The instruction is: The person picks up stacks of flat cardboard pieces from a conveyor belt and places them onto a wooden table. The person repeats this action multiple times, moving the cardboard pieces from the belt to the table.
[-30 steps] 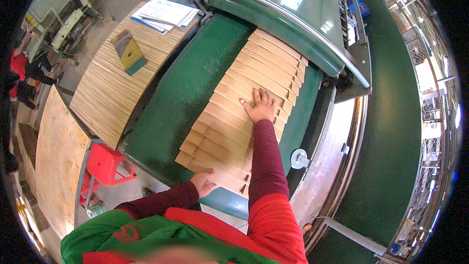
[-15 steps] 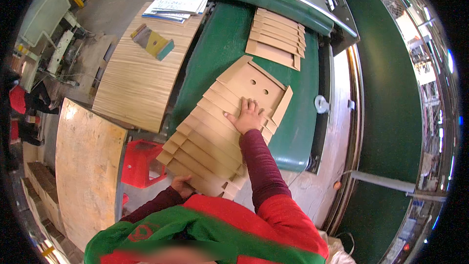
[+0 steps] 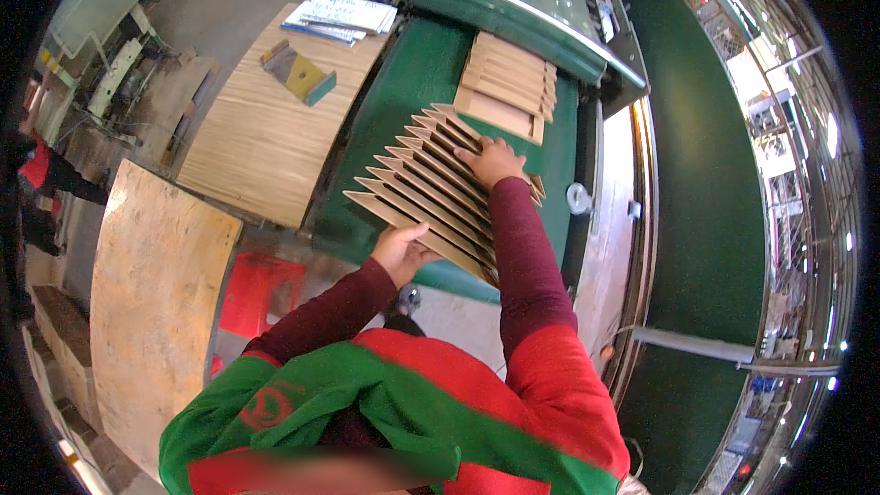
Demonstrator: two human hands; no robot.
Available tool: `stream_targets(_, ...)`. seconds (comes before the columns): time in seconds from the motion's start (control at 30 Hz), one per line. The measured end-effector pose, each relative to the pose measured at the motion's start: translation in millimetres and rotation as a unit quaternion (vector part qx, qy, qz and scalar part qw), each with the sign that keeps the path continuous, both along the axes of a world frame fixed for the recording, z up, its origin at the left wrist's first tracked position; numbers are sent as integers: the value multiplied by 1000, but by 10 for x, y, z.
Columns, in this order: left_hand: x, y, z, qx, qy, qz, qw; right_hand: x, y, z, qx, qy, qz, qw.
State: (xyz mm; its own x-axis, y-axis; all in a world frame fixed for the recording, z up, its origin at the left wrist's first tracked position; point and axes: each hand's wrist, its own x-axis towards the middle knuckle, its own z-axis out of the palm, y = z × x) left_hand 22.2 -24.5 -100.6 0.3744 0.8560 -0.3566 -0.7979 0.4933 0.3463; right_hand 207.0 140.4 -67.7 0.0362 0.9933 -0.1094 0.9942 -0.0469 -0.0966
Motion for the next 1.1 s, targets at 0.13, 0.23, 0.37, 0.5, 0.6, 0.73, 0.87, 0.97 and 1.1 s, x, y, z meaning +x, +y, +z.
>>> stream_targets(0.13, 621, 811, -67, -91, 51, 12, 994, 363, 498, -3, 65, 34, 0, 997)
stream_targets(0.23, 1035, 1280, -196, -191, 86, 45, 977, 573, 679, -92, 107, 59, 14, 992)
stream_targets(0.37, 1226, 1578, -247, -199, 78, 20, 977, 688, 697, -125, 63, 87, 55, 993)
stream_targets(0.5, 1105, 1600, -196, -212, 9, 31, 977, 674, 538, -9, 53, 109, 131, 984)
stream_targets(0.6, 1028, 1592, -248, -285, 8, 45, 957, 612, 342, 88, 54, 53, 211, 975)
stream_targets(0.73, 875, 1583, -551, -223, -116, -134, 958, 374, 269, 144, 53, -52, 186, 980)
stream_targets(0.87, 833, 1343, -865, -159, 42, -98, 982, 244, 282, 214, -27, -45, 130, 990)
stream_targets(0.97, 563, 904, -1015, -102, 160, -137, 972, 264, 265, 188, -72, -15, 85, 994)
stream_targets(1.1, -490, 13, -1136, -124, 100, -170, 973, 313, 183, -17, -120, 83, 45, 988)
